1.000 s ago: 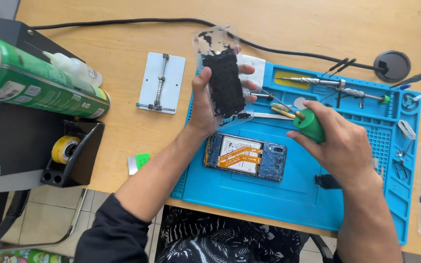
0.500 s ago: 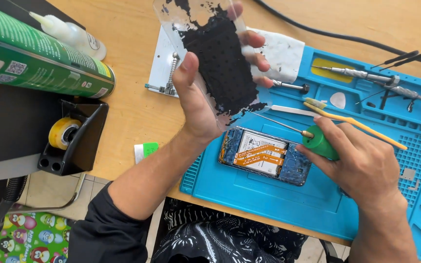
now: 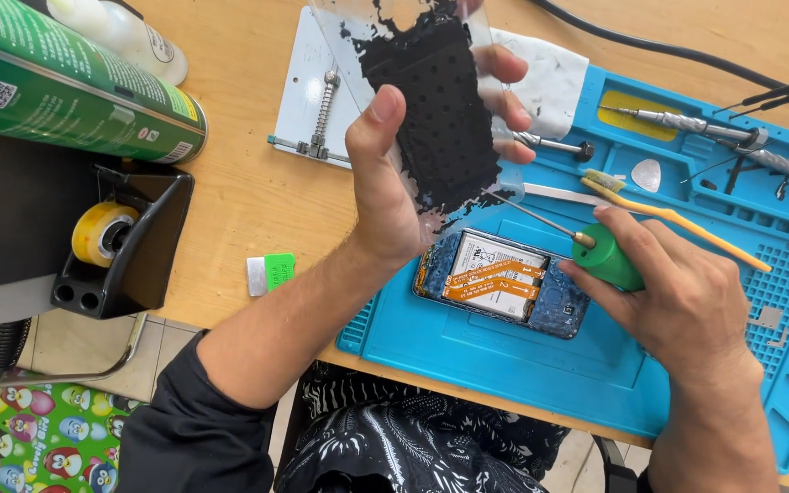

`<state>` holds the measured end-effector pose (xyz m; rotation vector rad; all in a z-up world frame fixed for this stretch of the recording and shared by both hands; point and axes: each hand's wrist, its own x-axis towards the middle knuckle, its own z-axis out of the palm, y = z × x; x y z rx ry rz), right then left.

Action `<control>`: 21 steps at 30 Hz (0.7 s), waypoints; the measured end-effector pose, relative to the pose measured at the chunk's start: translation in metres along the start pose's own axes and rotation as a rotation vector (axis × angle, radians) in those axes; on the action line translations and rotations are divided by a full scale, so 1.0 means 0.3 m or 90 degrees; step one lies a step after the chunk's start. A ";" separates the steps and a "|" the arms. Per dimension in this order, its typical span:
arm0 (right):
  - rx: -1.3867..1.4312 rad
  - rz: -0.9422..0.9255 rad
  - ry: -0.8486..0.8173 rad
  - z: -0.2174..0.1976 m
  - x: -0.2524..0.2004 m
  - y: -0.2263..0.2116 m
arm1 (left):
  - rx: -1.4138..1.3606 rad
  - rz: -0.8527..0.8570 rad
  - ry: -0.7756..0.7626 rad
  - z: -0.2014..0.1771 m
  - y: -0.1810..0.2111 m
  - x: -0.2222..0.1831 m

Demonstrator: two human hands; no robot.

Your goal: Disassembling a mobile phone by removing internal screws with an electric screwdriver and scraping off old adhesive residue.

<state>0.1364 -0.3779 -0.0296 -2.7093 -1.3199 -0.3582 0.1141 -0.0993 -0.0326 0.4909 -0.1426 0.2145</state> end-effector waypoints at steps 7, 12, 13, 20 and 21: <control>0.015 0.017 -0.010 -0.010 0.006 -0.005 | 0.010 -0.018 0.030 0.011 0.005 -0.001; 0.026 0.006 -0.013 0.002 -0.001 -0.001 | 0.025 0.005 -0.013 0.017 0.015 0.003; 0.026 0.006 -0.014 0.001 0.000 -0.004 | 0.025 0.005 -0.011 0.014 0.014 0.002; -0.003 0.005 -0.017 -0.002 0.002 -0.011 | 0.018 0.003 -0.017 0.019 0.017 0.004; 0.001 0.003 -0.020 -0.004 0.003 -0.013 | 0.018 0.004 -0.018 0.019 0.017 0.004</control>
